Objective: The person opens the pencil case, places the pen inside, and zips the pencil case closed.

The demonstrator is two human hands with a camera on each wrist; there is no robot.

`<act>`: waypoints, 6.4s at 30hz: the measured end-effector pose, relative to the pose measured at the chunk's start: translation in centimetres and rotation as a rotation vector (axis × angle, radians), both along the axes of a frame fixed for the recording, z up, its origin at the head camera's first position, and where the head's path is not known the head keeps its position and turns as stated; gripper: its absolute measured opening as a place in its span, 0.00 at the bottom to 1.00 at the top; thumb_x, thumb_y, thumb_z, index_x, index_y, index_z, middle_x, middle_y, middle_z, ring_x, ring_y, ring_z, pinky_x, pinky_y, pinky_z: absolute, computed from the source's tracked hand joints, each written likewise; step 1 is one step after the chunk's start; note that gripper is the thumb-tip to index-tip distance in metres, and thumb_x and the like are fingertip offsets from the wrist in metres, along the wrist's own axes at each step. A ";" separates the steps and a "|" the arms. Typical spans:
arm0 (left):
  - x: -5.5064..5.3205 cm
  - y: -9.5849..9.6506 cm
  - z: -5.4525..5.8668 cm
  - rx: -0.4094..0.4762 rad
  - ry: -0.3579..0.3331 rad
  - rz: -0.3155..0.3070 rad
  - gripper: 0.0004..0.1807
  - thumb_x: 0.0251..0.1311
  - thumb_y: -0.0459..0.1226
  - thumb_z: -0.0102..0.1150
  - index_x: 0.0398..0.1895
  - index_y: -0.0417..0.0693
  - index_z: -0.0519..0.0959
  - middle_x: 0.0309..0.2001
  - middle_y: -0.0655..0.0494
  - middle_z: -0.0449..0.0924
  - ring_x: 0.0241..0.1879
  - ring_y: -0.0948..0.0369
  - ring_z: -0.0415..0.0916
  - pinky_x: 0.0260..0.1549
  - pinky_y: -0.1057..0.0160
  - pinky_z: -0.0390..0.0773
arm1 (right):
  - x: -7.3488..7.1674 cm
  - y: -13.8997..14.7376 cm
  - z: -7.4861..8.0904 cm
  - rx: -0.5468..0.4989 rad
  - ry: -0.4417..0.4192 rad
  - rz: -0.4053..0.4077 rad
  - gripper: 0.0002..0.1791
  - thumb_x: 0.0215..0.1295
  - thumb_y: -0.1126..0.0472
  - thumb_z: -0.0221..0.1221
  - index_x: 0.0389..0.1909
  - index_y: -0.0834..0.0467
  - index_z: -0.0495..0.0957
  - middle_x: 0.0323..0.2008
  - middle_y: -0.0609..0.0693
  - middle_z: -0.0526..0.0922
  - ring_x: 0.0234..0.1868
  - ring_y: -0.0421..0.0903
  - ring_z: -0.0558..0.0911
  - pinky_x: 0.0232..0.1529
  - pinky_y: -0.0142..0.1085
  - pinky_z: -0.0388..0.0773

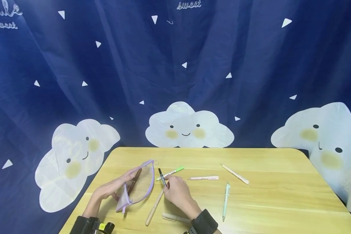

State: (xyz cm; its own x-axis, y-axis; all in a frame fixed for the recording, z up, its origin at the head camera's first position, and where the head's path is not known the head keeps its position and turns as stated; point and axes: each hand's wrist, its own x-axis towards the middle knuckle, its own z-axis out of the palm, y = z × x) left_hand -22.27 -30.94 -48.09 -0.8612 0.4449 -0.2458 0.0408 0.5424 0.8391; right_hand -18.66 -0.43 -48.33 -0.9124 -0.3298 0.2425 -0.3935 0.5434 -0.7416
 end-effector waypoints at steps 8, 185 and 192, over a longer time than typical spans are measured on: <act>0.0 0.1 0.0 0.021 -0.005 -0.002 0.34 0.82 0.53 0.28 0.85 0.52 0.43 0.82 0.41 0.41 0.79 0.39 0.39 0.72 0.29 0.40 | -0.5 -1.4 -0.4 -0.001 -0.049 -0.018 0.19 0.59 0.70 0.63 0.53 0.65 0.83 0.29 0.46 0.84 0.16 0.34 0.71 0.13 0.28 0.67; 0.4 -0.3 0.0 0.050 -0.055 0.051 0.34 0.82 0.53 0.31 0.85 0.58 0.44 0.83 0.41 0.35 0.79 0.34 0.31 0.58 0.13 0.43 | -4.4 9.8 0.1 -0.179 -0.128 -0.169 0.17 0.64 0.71 0.64 0.54 0.61 0.83 0.33 0.50 0.84 0.32 0.45 0.83 0.32 0.34 0.82; 0.6 -0.4 0.2 0.048 -0.092 0.090 0.34 0.80 0.57 0.33 0.84 0.64 0.46 0.83 0.42 0.35 0.77 0.30 0.30 0.41 0.07 0.49 | -4.0 7.8 0.2 -0.209 -0.165 -0.133 0.23 0.56 0.74 0.62 0.54 0.59 0.83 0.35 0.50 0.83 0.32 0.45 0.82 0.33 0.36 0.81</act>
